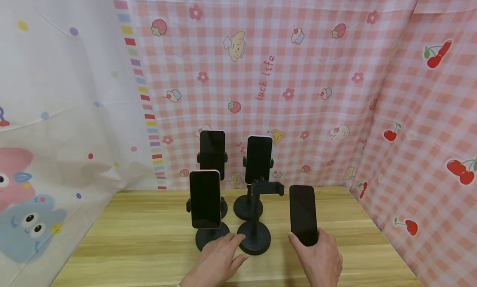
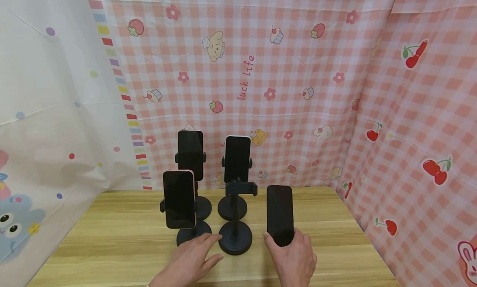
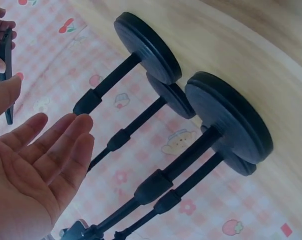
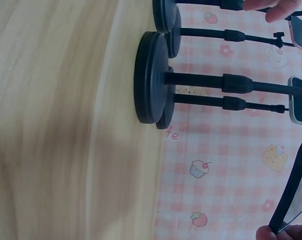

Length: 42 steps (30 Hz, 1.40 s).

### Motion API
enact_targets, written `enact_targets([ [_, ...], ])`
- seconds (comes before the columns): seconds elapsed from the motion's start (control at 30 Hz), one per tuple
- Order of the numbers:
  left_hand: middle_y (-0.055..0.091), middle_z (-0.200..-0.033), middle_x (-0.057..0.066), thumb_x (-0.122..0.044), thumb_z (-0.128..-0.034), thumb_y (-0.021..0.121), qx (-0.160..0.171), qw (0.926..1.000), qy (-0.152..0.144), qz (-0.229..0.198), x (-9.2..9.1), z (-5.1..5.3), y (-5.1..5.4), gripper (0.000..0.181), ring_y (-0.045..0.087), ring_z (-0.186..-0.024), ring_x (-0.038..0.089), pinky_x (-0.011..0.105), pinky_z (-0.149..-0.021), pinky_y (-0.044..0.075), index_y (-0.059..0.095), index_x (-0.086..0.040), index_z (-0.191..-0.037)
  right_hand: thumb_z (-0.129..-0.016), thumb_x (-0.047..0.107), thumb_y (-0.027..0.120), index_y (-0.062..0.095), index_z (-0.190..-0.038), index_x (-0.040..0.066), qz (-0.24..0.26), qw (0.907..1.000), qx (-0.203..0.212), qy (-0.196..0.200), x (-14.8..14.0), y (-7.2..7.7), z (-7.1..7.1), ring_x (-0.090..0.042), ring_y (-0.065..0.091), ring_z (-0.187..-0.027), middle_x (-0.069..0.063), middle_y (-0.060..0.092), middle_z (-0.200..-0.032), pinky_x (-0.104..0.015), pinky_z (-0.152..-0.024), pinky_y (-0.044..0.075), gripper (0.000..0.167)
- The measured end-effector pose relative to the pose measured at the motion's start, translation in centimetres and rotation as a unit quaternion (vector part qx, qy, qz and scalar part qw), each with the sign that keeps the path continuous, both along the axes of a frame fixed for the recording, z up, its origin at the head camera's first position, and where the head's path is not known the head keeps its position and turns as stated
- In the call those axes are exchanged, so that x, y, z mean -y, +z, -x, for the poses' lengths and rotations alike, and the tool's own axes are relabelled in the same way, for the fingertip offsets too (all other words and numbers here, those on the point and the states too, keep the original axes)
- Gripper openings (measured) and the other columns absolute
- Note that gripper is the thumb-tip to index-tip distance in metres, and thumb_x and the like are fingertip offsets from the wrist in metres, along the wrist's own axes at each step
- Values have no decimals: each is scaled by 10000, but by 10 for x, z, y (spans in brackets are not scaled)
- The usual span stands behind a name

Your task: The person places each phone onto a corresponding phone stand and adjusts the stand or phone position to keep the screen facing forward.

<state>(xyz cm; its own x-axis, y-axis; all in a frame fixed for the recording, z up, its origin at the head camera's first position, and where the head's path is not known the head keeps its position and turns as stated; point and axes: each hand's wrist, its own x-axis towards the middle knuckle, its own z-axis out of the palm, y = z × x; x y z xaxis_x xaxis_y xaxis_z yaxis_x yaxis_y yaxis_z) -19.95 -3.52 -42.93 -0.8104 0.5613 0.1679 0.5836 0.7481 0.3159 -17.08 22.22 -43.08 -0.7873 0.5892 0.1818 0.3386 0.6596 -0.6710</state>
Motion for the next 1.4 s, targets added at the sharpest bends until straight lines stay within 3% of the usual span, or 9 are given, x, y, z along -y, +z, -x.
enact_targets([
  [0.23, 664, -1159, 30, -503, -981, 567, -235, 9991, -63, -361, -4, -3, 8, 484, 671, -912, 160, 381, -751, 560, 596, -166, -1328, -679, 817, 670, 569, -1233, -52, -25, 9997, -247, -8, 6, 8, -3, -395, 547, -938, -246, 559, -1046, -578, -828, 409, 1036],
  [0.5, 620, -1295, 50, -557, -991, 498, -60, 9968, -23, -791, -8, -6, 22, 567, 651, -1058, 189, 426, -852, 548, 545, -147, -1380, -687, 792, 693, 564, -1238, -60, 5, 9994, -336, 19, 11, 22, -7, -401, 541, -932, -252, 550, -1057, -577, -816, 409, 1023],
  [0.83, 618, -1312, 93, -540, -997, 500, -566, 9908, 38, -1226, -12, -9, 32, 599, 647, -1104, 220, 426, -863, 549, 524, -96, -1399, -718, 788, 669, 547, -1264, -54, 12, 9992, -370, 178, 13, 39, -9, -400, 525, -920, -246, 532, -1061, -560, -783, 415, 1010],
  [1.03, 618, -1301, 90, -540, -997, 500, -697, 9869, 77, -1452, -14, -8, 38, 630, 662, -1053, 203, 420, -827, 561, 492, -75, -1420, -723, 774, 678, 565, -1243, -37, 36, 9987, -487, 151, 16, 45, -10, -370, 518, -895, -210, 527, -1018, -537, -754, 414, 971],
  [1.4, 602, -1331, 122, -477, -988, 571, -1210, 9743, 130, -1894, -19, -6, 54, 623, 687, -989, 210, 407, -799, 571, 472, -59, -1438, -718, 732, 724, 582, -1244, -8, 36, 9968, -791, 102, 24, 61, -14, -340, 498, -868, -172, 513, -989, -505, -746, 408, 919],
])
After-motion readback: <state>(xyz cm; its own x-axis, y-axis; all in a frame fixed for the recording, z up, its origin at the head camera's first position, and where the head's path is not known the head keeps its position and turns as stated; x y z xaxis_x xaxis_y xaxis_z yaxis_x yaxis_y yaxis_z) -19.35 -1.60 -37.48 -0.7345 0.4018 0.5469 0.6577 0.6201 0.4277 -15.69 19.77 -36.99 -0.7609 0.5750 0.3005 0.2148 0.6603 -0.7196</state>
